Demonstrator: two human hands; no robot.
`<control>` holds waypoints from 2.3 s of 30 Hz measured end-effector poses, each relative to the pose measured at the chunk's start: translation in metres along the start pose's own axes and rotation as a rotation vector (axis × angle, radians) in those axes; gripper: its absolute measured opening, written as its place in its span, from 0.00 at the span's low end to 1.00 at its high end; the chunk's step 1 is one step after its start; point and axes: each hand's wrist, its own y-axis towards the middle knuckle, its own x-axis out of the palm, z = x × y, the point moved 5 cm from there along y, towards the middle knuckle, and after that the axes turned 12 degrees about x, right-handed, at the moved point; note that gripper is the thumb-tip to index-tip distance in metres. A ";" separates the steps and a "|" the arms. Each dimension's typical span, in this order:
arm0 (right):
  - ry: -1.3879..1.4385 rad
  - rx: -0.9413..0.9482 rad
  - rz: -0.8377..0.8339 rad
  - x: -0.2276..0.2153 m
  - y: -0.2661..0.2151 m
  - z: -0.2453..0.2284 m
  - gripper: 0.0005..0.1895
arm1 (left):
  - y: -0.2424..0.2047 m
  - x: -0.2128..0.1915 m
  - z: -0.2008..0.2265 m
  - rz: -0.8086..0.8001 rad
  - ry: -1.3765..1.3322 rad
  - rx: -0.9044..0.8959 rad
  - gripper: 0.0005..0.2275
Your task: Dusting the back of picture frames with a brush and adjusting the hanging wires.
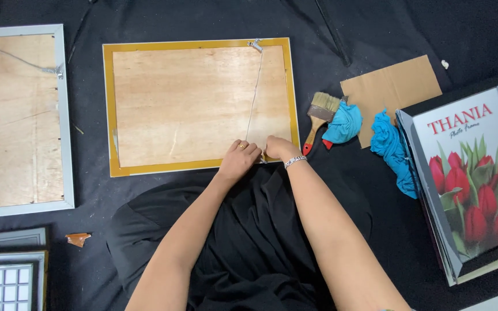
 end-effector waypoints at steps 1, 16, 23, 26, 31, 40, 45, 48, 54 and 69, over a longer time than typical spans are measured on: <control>-0.002 0.000 -0.001 0.006 0.007 0.001 0.23 | -0.001 0.001 0.000 0.000 -0.001 -0.002 0.05; 0.016 0.029 0.155 0.024 0.021 0.006 0.20 | -0.004 0.010 -0.006 0.019 -0.021 -0.093 0.06; 0.017 -0.001 0.158 0.031 0.039 0.010 0.19 | -0.026 0.030 -0.023 -0.218 -0.187 -0.285 0.08; -0.001 -0.068 0.115 0.006 0.018 0.004 0.17 | -0.029 0.030 -0.029 -0.310 -0.319 -0.355 0.08; -0.024 -0.239 0.060 -0.010 -0.009 -0.021 0.10 | -0.034 0.027 -0.032 -0.352 -0.439 -0.427 0.10; -0.058 -0.232 0.144 -0.012 -0.014 -0.031 0.08 | -0.034 0.027 -0.035 -0.334 -0.457 -0.468 0.10; -0.174 -0.206 0.153 -0.023 -0.017 -0.037 0.11 | -0.031 0.015 -0.032 -0.343 -0.468 -0.473 0.09; -0.159 -0.158 0.073 -0.015 -0.005 -0.035 0.13 | -0.033 0.024 -0.032 -0.322 -0.430 -0.473 0.09; 0.096 -0.061 -0.336 0.005 -0.002 -0.030 0.10 | -0.038 0.035 -0.034 -0.311 -0.396 -0.464 0.08; -0.085 -0.240 0.132 0.000 0.013 -0.026 0.14 | -0.036 0.035 -0.032 -0.298 -0.368 -0.461 0.08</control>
